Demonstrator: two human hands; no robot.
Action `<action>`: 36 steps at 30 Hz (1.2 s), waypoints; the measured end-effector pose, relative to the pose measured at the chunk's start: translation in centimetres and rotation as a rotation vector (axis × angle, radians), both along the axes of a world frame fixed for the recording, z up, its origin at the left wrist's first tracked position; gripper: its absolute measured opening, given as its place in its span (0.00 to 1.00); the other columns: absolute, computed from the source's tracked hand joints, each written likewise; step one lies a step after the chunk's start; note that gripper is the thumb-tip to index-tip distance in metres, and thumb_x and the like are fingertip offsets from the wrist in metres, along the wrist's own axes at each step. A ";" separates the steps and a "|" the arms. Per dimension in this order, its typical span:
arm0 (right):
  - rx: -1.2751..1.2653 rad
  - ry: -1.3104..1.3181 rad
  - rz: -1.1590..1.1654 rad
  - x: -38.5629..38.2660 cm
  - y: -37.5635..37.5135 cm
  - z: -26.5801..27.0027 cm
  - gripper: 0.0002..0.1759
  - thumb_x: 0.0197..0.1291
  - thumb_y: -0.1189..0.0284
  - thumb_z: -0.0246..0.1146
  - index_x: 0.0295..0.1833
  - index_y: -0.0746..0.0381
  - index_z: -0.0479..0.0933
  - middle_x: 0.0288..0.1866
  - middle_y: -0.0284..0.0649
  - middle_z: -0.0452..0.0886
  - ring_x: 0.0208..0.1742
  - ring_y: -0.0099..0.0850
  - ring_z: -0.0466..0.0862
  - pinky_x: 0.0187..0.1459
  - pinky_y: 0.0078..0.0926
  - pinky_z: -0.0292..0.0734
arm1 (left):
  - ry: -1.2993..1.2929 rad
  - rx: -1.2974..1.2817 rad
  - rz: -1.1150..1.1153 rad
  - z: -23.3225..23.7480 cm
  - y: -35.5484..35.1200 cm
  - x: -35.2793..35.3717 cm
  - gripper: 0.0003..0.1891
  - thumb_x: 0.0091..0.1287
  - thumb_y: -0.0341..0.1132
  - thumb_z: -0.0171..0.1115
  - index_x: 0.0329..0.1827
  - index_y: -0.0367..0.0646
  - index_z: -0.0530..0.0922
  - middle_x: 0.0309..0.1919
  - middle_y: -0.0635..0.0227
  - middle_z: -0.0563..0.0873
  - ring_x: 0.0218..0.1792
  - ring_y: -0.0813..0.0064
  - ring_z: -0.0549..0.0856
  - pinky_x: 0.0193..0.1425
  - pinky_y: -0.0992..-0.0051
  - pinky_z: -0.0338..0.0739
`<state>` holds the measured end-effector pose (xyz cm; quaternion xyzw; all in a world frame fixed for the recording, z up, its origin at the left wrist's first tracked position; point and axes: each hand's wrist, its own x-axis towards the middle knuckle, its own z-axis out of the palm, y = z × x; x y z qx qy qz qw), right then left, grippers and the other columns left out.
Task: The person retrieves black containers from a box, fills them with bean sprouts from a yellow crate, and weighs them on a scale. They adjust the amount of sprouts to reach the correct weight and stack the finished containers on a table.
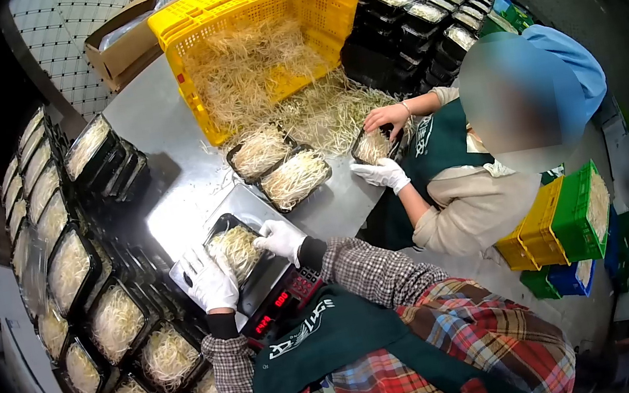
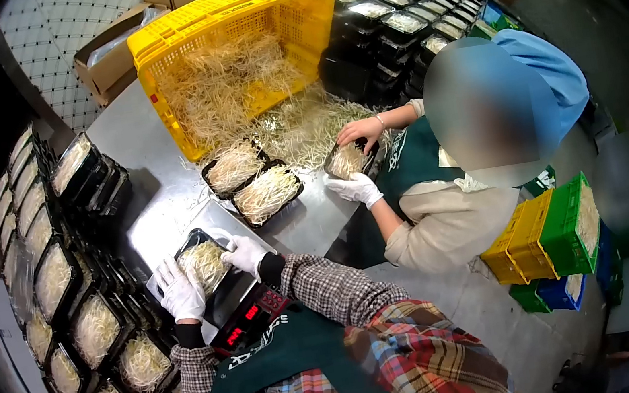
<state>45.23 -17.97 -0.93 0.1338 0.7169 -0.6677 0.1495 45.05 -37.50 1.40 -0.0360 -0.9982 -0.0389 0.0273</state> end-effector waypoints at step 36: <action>1.175 0.793 0.572 -2.0 -7.1 3.2 0.34 0.58 0.73 0.53 0.73 0.56 0.59 0.76 0.44 0.58 0.77 0.41 0.55 0.74 0.43 0.47 | -0.087 1.860 0.414 -4.0 -6.9 0.0 0.14 0.61 0.25 0.61 0.49 0.31 0.81 0.44 0.61 0.86 0.44 0.73 0.84 0.50 0.76 0.78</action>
